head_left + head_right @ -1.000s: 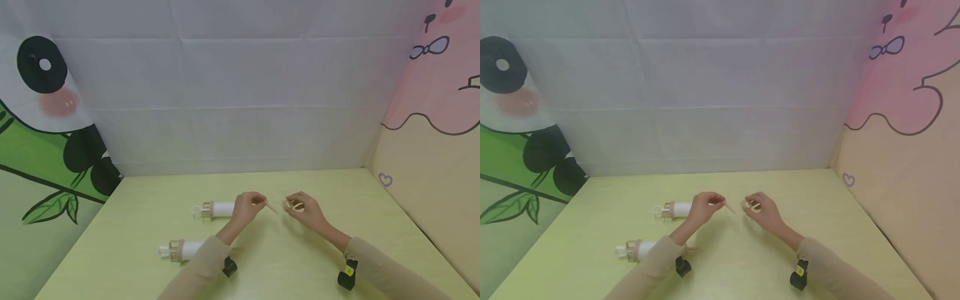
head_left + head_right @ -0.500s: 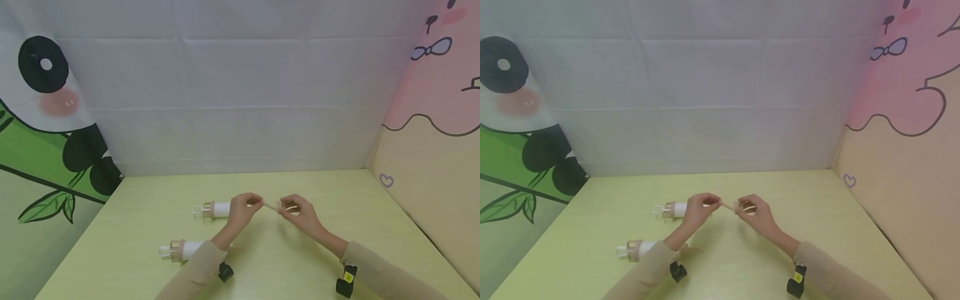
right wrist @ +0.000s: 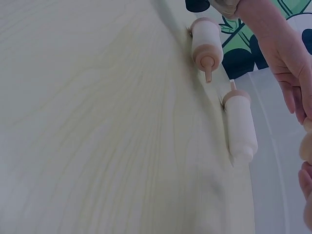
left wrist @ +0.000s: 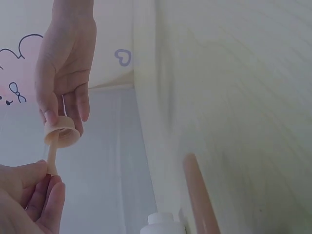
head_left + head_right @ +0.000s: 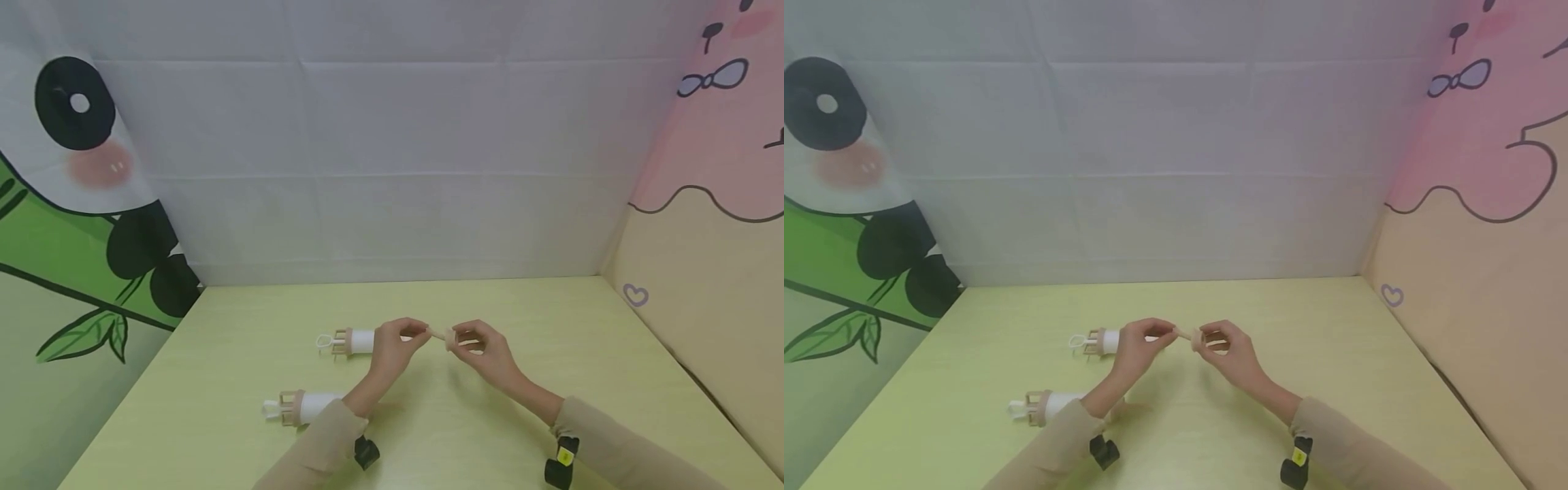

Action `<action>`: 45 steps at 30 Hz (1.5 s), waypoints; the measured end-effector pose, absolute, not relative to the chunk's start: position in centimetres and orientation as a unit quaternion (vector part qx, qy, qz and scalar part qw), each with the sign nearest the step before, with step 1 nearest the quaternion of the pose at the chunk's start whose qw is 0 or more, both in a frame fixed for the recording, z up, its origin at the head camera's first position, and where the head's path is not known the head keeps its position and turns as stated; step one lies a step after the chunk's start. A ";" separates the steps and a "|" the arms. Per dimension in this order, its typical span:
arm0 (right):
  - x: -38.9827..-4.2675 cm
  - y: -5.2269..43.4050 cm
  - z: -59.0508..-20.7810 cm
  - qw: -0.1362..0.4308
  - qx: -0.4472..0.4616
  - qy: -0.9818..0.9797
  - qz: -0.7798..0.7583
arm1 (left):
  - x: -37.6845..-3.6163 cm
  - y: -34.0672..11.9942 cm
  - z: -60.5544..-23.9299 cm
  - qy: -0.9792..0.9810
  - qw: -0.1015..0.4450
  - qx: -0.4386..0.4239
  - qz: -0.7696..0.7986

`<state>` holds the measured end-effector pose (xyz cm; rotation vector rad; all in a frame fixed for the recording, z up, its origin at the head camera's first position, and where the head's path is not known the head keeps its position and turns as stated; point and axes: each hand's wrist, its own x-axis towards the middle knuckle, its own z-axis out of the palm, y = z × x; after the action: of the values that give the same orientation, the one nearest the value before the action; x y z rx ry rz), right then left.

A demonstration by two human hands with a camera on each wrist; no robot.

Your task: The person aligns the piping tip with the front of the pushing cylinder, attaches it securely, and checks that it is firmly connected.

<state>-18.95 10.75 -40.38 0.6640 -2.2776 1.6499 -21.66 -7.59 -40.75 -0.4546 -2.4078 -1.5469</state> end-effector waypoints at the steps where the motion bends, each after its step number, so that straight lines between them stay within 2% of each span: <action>1: -18.9 10.7 -40.3 0.124 0.225 -0.781 0.569 | -21.5 -7.6 -40.7 -0.822 0.120 -0.156 -0.534; 19: -18.4 9.9 -39.8 0.130 0.252 -0.751 0.597 | -19.9 -7.0 -40.7 -0.775 0.111 -0.182 -0.595; 24: -18.2 9.8 -39.7 0.123 0.249 -0.749 0.601 | -18.8 -6.9 -39.4 -0.768 0.116 -0.195 -0.599; 28: -18.6 9.9 -40.6 0.123 0.251 -0.749 0.601 | -17.8 -7.0 -38.2 -0.768 0.126 -0.210 -0.591; 35: -19.6 10.2 -42.5 0.112 0.260 -0.739 0.612 | -17.8 -7.2 -38.4 -0.773 0.132 -0.217 -0.581; 45: -19.5 9.9 -42.8 0.091 0.254 -0.726 0.632 | -18.0 -7.5 -39.0 -0.761 0.100 -0.212 -0.605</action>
<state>-19.54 9.93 -42.79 0.7548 -2.1571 1.8786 -17.97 -7.48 -39.02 -0.6260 -2.2503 -1.7887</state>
